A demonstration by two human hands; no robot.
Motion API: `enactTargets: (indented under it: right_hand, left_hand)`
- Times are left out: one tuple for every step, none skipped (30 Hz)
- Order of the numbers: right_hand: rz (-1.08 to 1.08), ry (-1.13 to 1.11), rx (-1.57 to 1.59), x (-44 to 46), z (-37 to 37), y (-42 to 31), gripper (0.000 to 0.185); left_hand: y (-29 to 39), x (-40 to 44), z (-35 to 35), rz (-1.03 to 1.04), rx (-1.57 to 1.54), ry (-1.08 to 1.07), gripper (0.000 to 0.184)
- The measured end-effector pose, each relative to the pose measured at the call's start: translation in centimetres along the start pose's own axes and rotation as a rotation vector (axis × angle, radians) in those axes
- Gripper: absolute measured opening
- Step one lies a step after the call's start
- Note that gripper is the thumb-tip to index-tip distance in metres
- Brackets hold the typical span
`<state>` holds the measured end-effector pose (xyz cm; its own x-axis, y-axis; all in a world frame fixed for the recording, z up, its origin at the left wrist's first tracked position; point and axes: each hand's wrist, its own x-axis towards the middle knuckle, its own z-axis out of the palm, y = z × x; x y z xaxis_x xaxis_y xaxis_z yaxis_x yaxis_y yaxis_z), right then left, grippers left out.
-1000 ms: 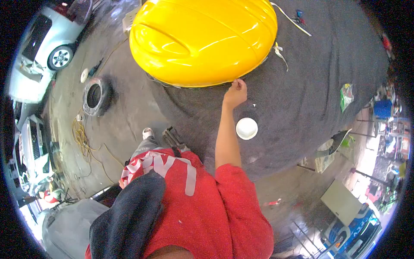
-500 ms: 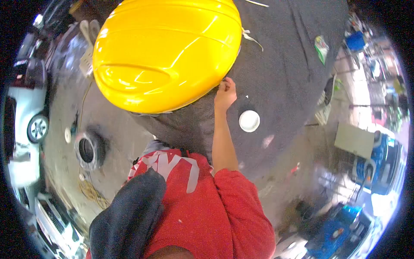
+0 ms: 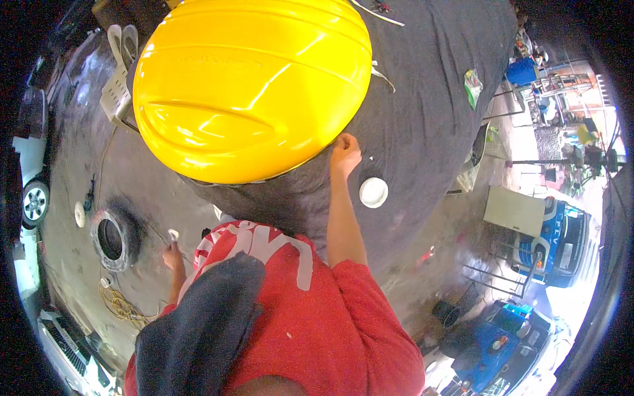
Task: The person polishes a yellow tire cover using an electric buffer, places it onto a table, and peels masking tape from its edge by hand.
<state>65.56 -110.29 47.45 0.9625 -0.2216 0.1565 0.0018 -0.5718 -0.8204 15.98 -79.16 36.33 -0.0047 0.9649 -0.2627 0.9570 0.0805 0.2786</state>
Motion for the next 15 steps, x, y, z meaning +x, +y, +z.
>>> enactTargets:
  right_hand:
    - [-0.001,0.003,0.002,0.2,-0.2,0.1,0.011]
    - [-0.003,-0.025,-0.002,0.3,-0.5,0.1,0.013]
    - [-0.002,-0.053,-0.005,0.4,-0.5,0.4,0.015]
    - [-0.001,-0.052,-0.001,0.6,-0.4,0.8,0.015]
    - [-0.018,-0.010,0.069,0.9,-0.1,1.3,0.016]
    - [-0.035,0.030,0.140,1.3,0.3,1.7,0.017]
    - [-0.034,0.022,0.144,1.8,0.5,2.1,0.017]
    - [-0.011,-0.003,0.063,2.0,0.2,1.8,0.017]
    - [0.015,-0.026,-0.019,1.9,-0.1,1.1,0.016]
    - [0.020,-0.028,-0.017,1.7,-0.3,0.4,0.016]
    - [0.008,-0.024,-0.037,1.6,-0.8,-0.5,0.016]
    - [-0.004,-0.020,-0.058,1.4,-1.1,-1.0,0.016]
    - [0.002,-0.019,-0.057,1.3,-0.8,-0.7,0.016]
    - [-0.094,0.004,-0.077,1.3,-0.5,-0.5,0.016]
    - [-0.189,0.030,-0.099,1.2,-0.4,-0.2,0.016]
  left_hand:
    - [-0.9,-0.7,1.1,0.003,-0.003,0.000,0.039]
    - [-1.3,-2.0,1.9,-0.010,-0.020,-0.016,0.038]
    - [-1.4,-2.9,2.2,-0.023,-0.034,-0.032,0.038]
    - [-1.4,-3.5,2.4,-0.021,-0.035,-0.030,0.038]
    - [-1.2,-4.1,2.5,-0.031,-0.060,-0.024,0.037]
    - [-1.0,-4.6,2.5,-0.044,-0.085,-0.016,0.037]
    - [-0.9,-4.7,2.3,-0.050,-0.084,-0.010,0.037]
    - [-0.6,-4.6,1.7,-0.064,-0.088,-0.013,0.037]
    - [-0.6,-4.3,1.4,-0.075,-0.091,-0.016,0.037]
    - [-0.6,-3.6,1.1,-0.073,-0.086,-0.012,0.037]
    - [-0.7,-2.7,0.8,-0.073,-0.073,-0.005,0.036]
    - [-0.7,-2.1,0.8,-0.074,-0.060,0.001,0.036]
    - [-0.7,-1.6,0.8,-0.069,-0.056,0.003,0.036]
    - [-0.2,-1.3,0.3,-0.043,-0.073,0.018,0.035]
    - [0.5,-0.9,-0.2,-0.015,-0.091,0.031,0.035]
